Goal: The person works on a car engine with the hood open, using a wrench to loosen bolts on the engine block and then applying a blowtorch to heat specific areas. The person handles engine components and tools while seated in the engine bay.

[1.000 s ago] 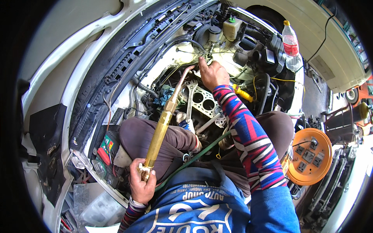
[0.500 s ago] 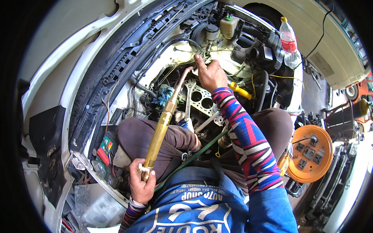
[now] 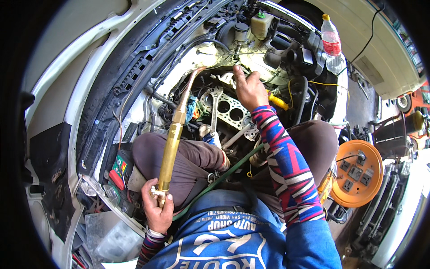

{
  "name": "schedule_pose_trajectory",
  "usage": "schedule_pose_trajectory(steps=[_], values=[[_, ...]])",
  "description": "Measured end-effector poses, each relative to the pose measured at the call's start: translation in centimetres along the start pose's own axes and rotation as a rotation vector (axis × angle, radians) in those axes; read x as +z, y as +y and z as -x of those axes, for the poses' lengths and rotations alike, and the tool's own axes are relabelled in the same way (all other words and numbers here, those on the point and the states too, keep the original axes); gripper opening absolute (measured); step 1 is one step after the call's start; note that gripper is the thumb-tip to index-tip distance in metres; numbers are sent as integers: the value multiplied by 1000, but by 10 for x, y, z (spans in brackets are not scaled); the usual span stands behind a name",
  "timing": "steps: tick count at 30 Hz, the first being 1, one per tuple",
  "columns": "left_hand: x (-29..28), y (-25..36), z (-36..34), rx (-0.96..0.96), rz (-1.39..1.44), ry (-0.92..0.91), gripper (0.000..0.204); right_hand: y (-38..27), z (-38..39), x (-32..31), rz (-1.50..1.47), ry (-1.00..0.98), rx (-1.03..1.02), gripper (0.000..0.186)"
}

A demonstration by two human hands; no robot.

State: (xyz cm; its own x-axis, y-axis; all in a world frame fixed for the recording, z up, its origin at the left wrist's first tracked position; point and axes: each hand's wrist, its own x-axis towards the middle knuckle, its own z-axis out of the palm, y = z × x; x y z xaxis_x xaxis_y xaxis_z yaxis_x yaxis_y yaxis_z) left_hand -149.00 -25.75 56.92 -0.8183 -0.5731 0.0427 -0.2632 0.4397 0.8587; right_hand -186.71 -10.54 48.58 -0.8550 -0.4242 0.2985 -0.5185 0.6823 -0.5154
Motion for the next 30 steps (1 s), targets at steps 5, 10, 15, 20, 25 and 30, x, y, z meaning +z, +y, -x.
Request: schedule_pose_trajectory(steps=[5, 10, 15, 20, 25, 30], values=[[0, 11, 1, 55, -115, -77, 53, -17, -8, -6, 20, -59, 7, 49], [1, 15, -2, 62, -113, -108, 51, -23, -13, -12, 92, -81, 15, 40], [0, 14, -1, 6, -89, -122, 50, -17, -14, -11, 116, -19, 13, 39], [0, 5, 0, 13, -77, -61, 53, -2, 0, -19, 111, 18, 55, 56], [0, -1, 3, -46, -12, -18, 51, 6, -11, -16, -372, -61, 510, 88], [8, 0, 11, -42, 13, 137, 49, 31, -47, -15, -555, -166, 659, 71]])
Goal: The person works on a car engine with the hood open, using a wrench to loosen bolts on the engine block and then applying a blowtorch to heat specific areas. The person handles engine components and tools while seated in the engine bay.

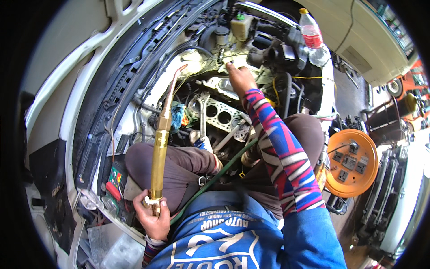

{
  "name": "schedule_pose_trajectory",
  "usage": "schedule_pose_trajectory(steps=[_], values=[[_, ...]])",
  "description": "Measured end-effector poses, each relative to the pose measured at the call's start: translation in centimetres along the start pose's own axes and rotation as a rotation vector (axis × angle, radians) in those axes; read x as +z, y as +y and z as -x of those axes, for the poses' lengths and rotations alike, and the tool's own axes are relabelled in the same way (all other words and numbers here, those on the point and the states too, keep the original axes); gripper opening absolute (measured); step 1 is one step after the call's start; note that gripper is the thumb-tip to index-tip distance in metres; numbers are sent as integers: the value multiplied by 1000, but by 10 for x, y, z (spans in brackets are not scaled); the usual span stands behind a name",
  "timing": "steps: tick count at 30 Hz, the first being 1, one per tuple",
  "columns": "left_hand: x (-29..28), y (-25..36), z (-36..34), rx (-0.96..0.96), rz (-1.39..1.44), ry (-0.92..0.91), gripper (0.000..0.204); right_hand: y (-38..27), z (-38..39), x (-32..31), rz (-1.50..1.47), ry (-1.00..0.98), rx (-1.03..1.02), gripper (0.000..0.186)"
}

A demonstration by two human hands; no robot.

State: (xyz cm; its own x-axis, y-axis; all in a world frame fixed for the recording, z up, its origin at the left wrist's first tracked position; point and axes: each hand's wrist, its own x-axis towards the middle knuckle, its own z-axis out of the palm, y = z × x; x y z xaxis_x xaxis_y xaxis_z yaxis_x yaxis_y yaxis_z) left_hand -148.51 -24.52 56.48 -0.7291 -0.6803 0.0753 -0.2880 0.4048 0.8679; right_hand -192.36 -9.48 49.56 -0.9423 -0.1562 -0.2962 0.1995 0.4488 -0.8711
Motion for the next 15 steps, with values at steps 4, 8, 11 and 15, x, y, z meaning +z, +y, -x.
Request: schedule_pose_trajectory(steps=[4, 8, 11, 15], values=[[4, -2, 3, 11, 115, 7, 45, -7, -40, -11, 44, 61, -156, 34], [3, 0, -3, 151, 107, -96, 50, -22, -56, -29, 1157, -81, -815, 30], [3, 9, -6, 198, 114, -172, 50, -31, -40, -36, 356, -168, -298, 34], [-5, 17, -11, 3, 66, -297, 54, -44, -5, -40, -346, -209, 27, 33]])
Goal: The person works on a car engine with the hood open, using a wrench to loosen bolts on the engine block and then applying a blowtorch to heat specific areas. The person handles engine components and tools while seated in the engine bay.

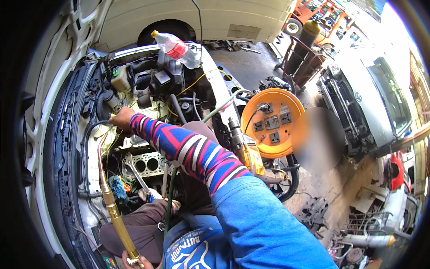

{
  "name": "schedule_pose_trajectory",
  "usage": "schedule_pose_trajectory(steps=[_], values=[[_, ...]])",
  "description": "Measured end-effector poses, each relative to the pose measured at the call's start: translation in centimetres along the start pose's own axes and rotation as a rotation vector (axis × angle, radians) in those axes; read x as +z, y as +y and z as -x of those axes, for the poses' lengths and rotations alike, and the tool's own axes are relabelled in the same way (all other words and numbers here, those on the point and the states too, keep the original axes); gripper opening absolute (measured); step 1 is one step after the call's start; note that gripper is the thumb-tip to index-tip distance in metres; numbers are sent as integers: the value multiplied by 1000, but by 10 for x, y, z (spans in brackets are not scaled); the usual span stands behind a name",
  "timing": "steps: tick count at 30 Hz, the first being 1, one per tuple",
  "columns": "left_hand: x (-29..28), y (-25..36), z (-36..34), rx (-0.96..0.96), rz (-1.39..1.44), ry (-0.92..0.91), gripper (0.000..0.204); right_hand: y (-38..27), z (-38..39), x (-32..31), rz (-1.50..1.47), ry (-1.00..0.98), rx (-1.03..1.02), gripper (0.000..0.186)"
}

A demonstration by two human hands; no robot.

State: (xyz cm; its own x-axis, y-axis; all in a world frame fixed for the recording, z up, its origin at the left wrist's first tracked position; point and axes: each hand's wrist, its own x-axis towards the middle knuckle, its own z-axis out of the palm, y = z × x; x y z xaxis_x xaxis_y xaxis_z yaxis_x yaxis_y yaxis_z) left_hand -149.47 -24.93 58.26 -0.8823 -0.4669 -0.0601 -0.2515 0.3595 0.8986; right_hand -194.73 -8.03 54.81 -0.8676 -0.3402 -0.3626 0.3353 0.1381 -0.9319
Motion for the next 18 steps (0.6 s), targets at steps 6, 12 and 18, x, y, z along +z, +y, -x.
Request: schedule_pose_trajectory(steps=[6, 12, 18], values=[[-5, 4, -4, 0, -72, -70, 53, -3, 5, 0, -144, -52, -75, 27], [9, 6, -3, 147, -26, 37, 54, 10, -18, 7, 53, 74, -207, 32], [9, -13, 6, 101, -6, 160, 54, 9, 4, 3, 168, 86, -329, 40]])
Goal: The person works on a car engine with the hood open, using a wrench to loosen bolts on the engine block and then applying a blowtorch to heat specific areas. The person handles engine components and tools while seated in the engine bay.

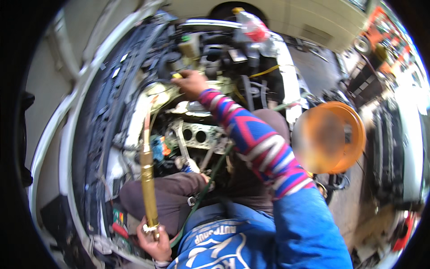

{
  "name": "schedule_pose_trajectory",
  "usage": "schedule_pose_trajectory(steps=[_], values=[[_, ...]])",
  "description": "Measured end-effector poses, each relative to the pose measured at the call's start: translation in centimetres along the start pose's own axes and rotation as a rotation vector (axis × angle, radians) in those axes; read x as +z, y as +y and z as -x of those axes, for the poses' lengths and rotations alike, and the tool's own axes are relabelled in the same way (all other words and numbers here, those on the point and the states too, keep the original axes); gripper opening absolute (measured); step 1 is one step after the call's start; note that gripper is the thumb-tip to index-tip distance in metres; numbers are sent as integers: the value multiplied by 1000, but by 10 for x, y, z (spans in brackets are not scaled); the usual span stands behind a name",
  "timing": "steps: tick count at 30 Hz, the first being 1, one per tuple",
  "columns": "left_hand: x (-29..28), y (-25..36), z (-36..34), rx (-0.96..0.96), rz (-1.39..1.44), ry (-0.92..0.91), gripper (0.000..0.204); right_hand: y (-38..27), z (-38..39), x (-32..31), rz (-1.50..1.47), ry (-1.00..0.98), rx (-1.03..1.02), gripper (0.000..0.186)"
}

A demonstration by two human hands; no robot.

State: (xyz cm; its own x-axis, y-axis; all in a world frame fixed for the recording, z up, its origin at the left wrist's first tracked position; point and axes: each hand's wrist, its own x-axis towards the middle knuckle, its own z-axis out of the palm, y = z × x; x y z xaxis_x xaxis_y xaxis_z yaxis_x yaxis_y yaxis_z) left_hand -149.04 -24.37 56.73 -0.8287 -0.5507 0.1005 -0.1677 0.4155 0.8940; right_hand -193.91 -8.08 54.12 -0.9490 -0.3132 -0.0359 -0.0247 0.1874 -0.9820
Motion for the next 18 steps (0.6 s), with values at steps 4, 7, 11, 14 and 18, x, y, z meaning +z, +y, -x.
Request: schedule_pose_trajectory(steps=[4, 7, 11, 14, 18], values=[[-4, 0, 3, -43, 30, -14, 54, -10, 11, 1, 57, -66, -62, 42], [-3, 4, -1, 7, -41, 15, 63, -14, 11, 3, 125, -64, -23, 44], [-3, 9, -8, 13, 120, -53, 61, -12, 10, 0, 174, -32, -25, 57], [-7, 11, -10, -112, 170, -155, 61, -7, 11, 1, 224, -24, 0, 67], [-10, 15, -7, -146, 171, -172, 61, -4, 16, 8, 259, -18, 36, 76]])
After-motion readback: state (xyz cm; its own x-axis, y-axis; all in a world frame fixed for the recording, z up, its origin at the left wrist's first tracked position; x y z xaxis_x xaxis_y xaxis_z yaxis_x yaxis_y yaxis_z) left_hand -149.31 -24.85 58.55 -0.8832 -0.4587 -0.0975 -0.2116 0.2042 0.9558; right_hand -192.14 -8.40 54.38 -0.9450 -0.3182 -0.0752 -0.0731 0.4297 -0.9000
